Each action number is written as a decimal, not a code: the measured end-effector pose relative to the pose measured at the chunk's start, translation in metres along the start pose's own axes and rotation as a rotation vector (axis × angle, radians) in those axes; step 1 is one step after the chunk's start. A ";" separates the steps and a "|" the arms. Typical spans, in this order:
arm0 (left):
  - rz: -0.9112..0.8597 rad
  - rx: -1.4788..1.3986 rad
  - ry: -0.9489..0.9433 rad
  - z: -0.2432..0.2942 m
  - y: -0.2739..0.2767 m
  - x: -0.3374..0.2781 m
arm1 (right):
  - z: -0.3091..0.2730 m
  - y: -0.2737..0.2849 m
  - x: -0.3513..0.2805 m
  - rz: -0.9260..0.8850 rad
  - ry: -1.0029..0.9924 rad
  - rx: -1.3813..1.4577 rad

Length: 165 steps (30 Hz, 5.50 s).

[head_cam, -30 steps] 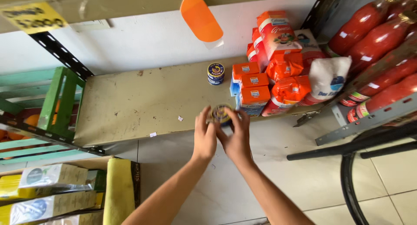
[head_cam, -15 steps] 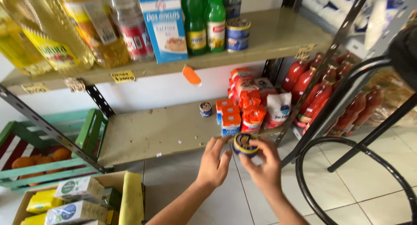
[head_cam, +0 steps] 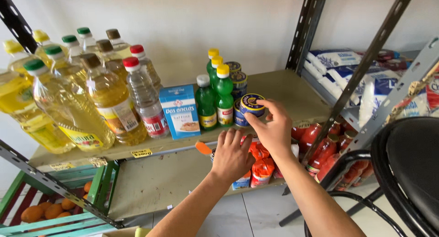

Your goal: The person organizes various grocery items on a metal shelf by picking up tuna cans, boxes of salt, and bags of flour or sugar from a lower level and arranging them into neat rows.

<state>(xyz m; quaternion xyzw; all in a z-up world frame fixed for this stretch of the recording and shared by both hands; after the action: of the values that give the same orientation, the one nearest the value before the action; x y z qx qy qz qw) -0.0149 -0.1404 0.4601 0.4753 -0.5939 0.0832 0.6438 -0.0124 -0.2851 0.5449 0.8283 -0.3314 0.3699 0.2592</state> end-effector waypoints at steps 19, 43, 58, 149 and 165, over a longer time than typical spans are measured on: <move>-0.028 0.012 -0.028 -0.012 -0.012 0.006 | 0.019 -0.043 0.006 -0.115 -0.121 -0.132; -0.763 -0.455 0.985 -0.015 -0.137 -0.431 | 0.232 -0.136 -0.465 -0.651 -0.764 0.219; -0.506 -1.059 1.449 -0.165 -0.377 -0.365 | 0.344 -0.338 -0.374 -0.714 -0.401 0.180; -0.609 -0.450 0.833 -0.052 -0.160 -0.458 | 0.262 -0.162 -0.468 -0.630 -0.637 0.123; -0.797 -0.705 1.246 -0.159 -0.382 -0.395 | 0.374 -0.331 -0.404 -0.793 -0.447 0.040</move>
<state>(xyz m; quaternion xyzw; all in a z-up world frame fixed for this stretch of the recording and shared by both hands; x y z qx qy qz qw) 0.2396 -0.0502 -0.0444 0.2870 0.0949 -0.0944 0.9485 0.1933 -0.1791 -0.0545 0.9556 -0.0291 0.0605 0.2871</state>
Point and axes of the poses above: each hand's wrist, its own x-axis towards the middle knuckle, its own y-axis out of the back of the hand, z = x × y, the point moved 5 cm from there along x, towards the middle knuckle, and after that the axes turned 1 degree about -y, right-handed, at the moved point
